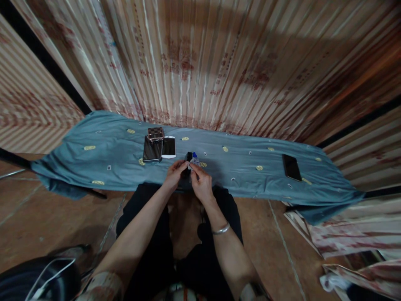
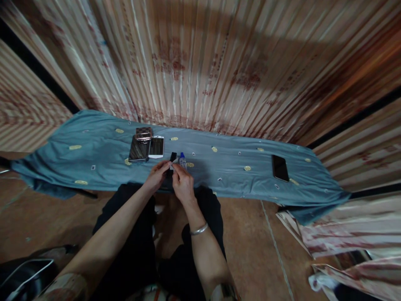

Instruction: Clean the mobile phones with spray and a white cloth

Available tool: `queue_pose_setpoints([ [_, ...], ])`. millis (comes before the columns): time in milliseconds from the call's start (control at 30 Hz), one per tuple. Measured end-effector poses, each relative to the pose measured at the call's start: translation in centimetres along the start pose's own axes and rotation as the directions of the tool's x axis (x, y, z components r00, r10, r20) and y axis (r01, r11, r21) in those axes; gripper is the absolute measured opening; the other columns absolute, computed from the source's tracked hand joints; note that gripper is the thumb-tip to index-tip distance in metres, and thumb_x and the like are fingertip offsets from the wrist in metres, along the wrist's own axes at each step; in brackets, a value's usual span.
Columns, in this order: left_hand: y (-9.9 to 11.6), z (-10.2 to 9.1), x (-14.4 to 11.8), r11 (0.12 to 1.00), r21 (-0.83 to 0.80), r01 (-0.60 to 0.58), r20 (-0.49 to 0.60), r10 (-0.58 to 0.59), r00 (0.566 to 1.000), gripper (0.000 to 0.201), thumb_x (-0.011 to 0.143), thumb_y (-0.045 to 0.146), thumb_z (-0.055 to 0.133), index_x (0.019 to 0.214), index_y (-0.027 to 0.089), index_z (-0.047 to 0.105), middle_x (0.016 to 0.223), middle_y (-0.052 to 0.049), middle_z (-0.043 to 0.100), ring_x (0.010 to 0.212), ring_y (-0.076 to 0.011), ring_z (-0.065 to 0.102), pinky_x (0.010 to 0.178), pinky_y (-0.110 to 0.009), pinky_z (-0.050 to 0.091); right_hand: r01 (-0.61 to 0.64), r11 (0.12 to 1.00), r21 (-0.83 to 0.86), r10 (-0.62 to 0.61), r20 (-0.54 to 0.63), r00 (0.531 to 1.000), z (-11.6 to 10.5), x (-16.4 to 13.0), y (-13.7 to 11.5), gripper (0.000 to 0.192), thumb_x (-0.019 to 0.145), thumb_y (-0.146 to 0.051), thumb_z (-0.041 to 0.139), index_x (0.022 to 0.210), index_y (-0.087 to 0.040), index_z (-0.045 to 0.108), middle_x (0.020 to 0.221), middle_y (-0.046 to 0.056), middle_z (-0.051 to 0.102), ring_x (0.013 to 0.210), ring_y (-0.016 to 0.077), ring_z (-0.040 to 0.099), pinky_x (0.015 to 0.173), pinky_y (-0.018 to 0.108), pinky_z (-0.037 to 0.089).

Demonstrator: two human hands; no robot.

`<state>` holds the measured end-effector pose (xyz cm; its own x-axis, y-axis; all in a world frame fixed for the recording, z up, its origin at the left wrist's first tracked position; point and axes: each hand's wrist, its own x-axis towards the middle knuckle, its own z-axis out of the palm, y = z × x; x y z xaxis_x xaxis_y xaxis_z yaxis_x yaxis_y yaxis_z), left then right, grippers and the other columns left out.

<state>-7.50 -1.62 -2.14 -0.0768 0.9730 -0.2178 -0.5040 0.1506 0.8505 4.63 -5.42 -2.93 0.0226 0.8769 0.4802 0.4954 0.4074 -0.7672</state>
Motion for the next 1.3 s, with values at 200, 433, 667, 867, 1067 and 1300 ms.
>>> queue_pose_setpoints([
  [200,-0.1,-0.1,-0.3,0.995,0.089,0.035,0.01,-0.036,0.999,0.041,0.047,0.032,0.097,0.08,0.017,0.076,0.073,0.0,0.072,0.07,-0.0147,0.062,0.069,-0.028,0.047,-0.028,1.0,0.004,0.028,-0.028,0.999,-0.3,0.4,0.6,0.039,0.096,-0.019,0.046,0.124,-0.022,0.073,0.125,0.007,0.077,0.119,0.0204,0.072,0.108,0.034,0.055],
  [433,0.0,0.1,-0.5,0.992,0.116,0.04,0.051,-0.046,0.998,0.046,0.042,0.029,0.097,0.082,0.017,0.077,0.074,-0.001,0.073,0.071,-0.0156,0.062,0.069,-0.028,0.047,-0.02,1.0,-0.003,0.02,-0.019,1.0,-0.6,0.5,1.0,0.042,0.094,-0.015,0.046,0.126,-0.023,0.073,0.127,0.007,0.076,0.121,0.0194,0.071,0.11,0.035,0.054],
  [667,0.0,0.3,-0.2,0.98,0.188,-0.069,0.071,0.057,0.996,0.042,0.038,0.029,0.095,0.073,0.02,0.073,0.074,0.0,0.071,0.076,-0.0179,0.062,0.079,-0.031,0.048,0.017,0.998,-0.055,-0.016,0.025,1.0,-0.8,0.3,1.3,0.043,0.093,-0.015,0.047,0.124,-0.023,0.074,0.128,0.008,0.075,0.123,0.0219,0.069,0.112,0.039,0.052],
  [867,0.0,-0.1,-0.7,0.949,0.301,-0.1,0.171,0.049,0.984,0.037,0.045,0.025,0.092,0.078,0.021,0.077,0.074,0.001,0.071,0.075,-0.0179,0.062,0.078,-0.03,0.048,-0.039,0.997,-0.068,0.036,-0.043,0.998,-1.1,0.6,1.8,0.044,0.093,-0.017,0.045,0.128,-0.023,0.072,0.133,0.008,0.073,0.128,0.0221,0.066,0.114,0.039,0.051],
  [1067,0.0,-0.3,-0.8,0.936,0.334,-0.106,0.214,0.034,0.976,0.039,0.047,0.023,0.09,0.084,0.021,0.079,0.078,0.0,0.074,0.075,-0.0187,0.064,0.079,-0.03,0.049,-0.11,0.993,0.041,0.113,-0.082,0.99,-1.8,1.2,1.9,0.044,0.092,-0.022,0.044,0.124,-0.024,0.074,0.126,0.005,0.077,0.12,0.0217,0.071,0.107,0.037,0.054],
  [1300,0.3,-0.3,-1.0,0.932,0.35,-0.093,0.238,0.008,0.971,0.045,0.045,0.02,0.091,0.088,0.022,0.081,0.082,-0.001,0.077,0.079,-0.0208,0.068,0.084,-0.033,0.051,-0.177,0.97,0.167,0.197,-0.114,0.974,-2.3,1.8,2.4,0.039,0.088,-0.028,0.047,0.11,-0.023,0.078,0.111,0.003,0.081,0.108,0.0225,0.074,0.099,0.035,0.056],
])
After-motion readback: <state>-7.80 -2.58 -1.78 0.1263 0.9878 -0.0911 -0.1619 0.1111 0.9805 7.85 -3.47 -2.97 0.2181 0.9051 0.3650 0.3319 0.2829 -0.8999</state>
